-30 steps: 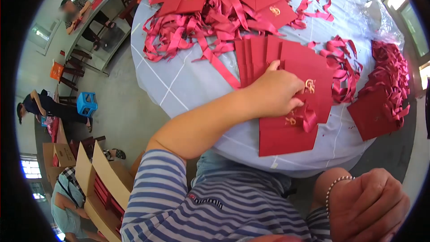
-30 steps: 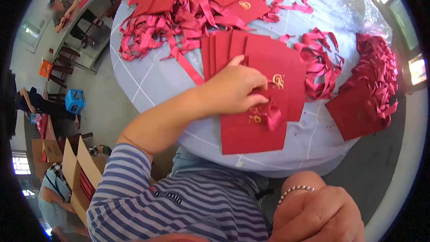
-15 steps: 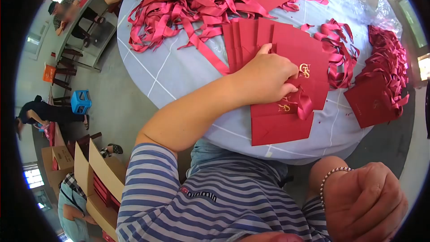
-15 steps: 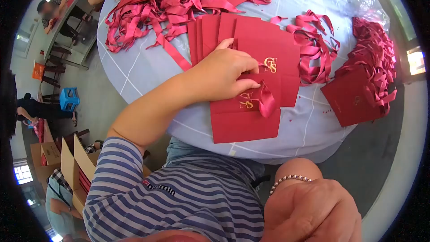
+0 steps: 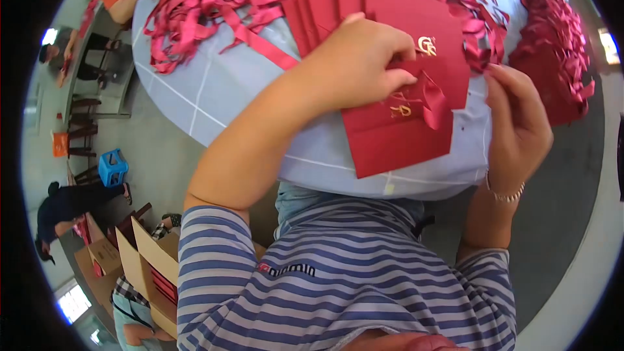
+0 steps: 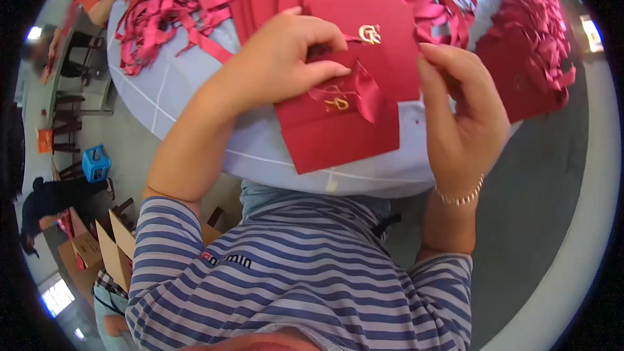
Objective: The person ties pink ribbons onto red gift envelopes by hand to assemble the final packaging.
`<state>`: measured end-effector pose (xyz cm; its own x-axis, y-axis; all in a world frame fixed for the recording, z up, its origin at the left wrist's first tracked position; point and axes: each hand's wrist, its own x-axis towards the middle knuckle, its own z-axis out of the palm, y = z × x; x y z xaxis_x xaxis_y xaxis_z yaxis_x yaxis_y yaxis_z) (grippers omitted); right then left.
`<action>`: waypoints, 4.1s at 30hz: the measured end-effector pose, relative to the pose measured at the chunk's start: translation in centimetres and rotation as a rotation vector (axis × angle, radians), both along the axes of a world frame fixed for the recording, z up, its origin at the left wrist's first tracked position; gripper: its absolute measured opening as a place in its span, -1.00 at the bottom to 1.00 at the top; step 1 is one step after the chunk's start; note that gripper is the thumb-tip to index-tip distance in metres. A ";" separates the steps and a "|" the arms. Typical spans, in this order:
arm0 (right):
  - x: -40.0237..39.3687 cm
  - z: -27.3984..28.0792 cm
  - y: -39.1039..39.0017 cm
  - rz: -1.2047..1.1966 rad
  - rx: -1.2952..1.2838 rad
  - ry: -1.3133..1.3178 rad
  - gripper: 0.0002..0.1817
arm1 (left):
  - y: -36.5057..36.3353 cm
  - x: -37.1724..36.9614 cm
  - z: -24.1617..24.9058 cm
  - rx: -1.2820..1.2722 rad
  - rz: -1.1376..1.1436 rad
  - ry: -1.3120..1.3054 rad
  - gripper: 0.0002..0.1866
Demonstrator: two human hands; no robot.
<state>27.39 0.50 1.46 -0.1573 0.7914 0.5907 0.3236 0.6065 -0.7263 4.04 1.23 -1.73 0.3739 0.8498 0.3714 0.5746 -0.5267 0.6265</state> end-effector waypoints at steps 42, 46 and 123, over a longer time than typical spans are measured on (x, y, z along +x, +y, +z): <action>-2.6 2.5 8.6 0.767 -0.344 -0.674 -0.80 | -2.6 1.2 3.0 0.337 -0.042 0.214 -0.88; -2.4 -0.8 10.0 0.470 -0.586 -0.161 -0.72 | -2.2 0.5 2.9 0.099 -0.118 -0.019 -0.93; -1.7 -1.7 7.6 0.341 -0.322 -0.282 -0.74 | 0.5 -1.0 -0.3 0.283 0.220 0.074 -0.51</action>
